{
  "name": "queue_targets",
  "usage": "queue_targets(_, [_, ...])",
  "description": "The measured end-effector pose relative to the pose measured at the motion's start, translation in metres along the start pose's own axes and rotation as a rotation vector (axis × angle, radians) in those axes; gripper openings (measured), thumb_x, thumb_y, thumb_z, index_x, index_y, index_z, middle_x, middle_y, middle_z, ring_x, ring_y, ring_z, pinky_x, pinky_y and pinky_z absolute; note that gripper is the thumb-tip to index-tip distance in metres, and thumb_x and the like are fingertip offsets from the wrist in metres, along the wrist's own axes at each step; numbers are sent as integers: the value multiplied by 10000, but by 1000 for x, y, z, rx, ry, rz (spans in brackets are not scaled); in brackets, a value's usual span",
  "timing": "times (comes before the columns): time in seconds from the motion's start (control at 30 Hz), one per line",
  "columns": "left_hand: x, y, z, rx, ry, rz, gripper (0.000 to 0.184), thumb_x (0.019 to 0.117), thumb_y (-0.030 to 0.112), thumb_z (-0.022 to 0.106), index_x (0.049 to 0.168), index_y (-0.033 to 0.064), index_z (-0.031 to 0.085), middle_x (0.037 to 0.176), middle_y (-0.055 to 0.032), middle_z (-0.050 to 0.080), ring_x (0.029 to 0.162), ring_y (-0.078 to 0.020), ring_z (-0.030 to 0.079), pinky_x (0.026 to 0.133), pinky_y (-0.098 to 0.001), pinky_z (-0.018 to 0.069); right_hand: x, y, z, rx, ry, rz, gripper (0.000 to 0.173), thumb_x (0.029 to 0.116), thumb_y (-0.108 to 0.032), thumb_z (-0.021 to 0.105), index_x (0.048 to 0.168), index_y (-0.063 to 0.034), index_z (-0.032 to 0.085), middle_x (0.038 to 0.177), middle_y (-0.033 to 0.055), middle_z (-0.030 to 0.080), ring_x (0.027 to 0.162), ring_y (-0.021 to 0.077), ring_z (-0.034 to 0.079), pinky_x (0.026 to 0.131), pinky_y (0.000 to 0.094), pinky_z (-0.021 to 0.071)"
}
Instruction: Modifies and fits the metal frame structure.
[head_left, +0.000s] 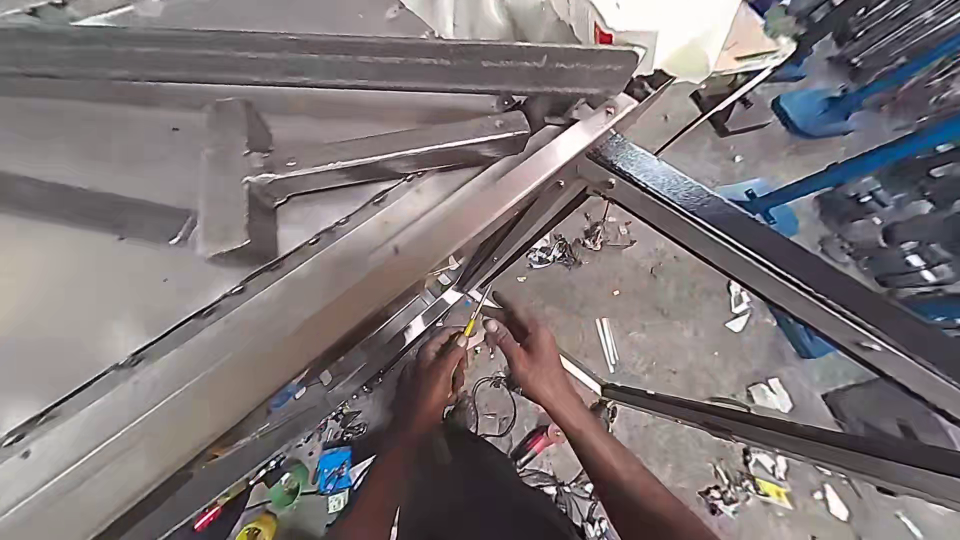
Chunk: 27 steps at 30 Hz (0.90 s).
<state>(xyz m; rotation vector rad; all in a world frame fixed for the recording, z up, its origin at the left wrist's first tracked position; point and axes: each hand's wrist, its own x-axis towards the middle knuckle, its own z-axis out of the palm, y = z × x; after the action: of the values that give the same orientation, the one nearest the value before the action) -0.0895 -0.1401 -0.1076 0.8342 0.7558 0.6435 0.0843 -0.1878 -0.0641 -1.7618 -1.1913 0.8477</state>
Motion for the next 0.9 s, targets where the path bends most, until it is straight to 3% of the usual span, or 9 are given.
queue_targets(0.03, [4, 2, 0, -12, -2, -9, 300, 1083, 219, 493, 1248, 11, 632, 703, -43, 552, 443, -106, 442, 390, -241, 412, 12, 11, 6, 203, -20, 73, 476, 1059, -272, 570, 1453, -7, 547, 1207, 87, 739, 1051, 171, 727, 945, 367, 609])
queue_targets(0.1, [13, 4, 2, -48, -11, -14, 303, 1091, 207, 465, 1261, 12, 623, 685, -41, 546, 429, -98, 435, 380, -234, 407, 32, 16, 14, 452, 12, 92, 343, 1077, -152, 527, 1334, 53, 624, 1108, 146, 754, 971, 230, 739, 913, 391, 615])
queue_targets(0.23, [29, 16, 1, -104, -62, -34, 315, 1101, 187, 415, 1264, -1, 609, 653, -32, 532, 410, -80, 429, 375, -221, 409, 56, 11, 24, 646, 105, 105, 198, 1025, -37, 593, 1137, 97, 686, 941, 182, 751, 827, 249, 744, 815, 387, 641])
queue_targets(0.47, [44, 23, -4, -211, -47, -179, 335, 1080, 191, 405, 1191, -27, 635, 590, -23, 544, 373, -45, 457, 346, -184, 415, 66, 16, 30, 667, 163, 174, 128, 1000, -37, 635, 1030, 73, 693, 863, 150, 743, 734, 215, 734, 737, 373, 649])
queue_targets(0.57, [49, 32, 4, -170, -7, -224, 347, 1085, 172, 371, 1150, -40, 638, 627, -44, 584, 403, -47, 501, 367, -179, 431, 67, 16, 27, 632, 190, 158, 94, 991, -37, 646, 998, 46, 690, 838, 122, 745, 728, 202, 739, 726, 360, 653])
queue_targets(0.9, [44, 43, 10, -218, -34, -305, 270, 1016, 199, 418, 1038, 20, 619, 575, 28, 558, 391, 9, 493, 371, -123, 414, 62, 8, 24, 685, 151, 136, 57, 984, -16, 624, 968, 13, 670, 783, 56, 731, 689, 136, 716, 687, 292, 631])
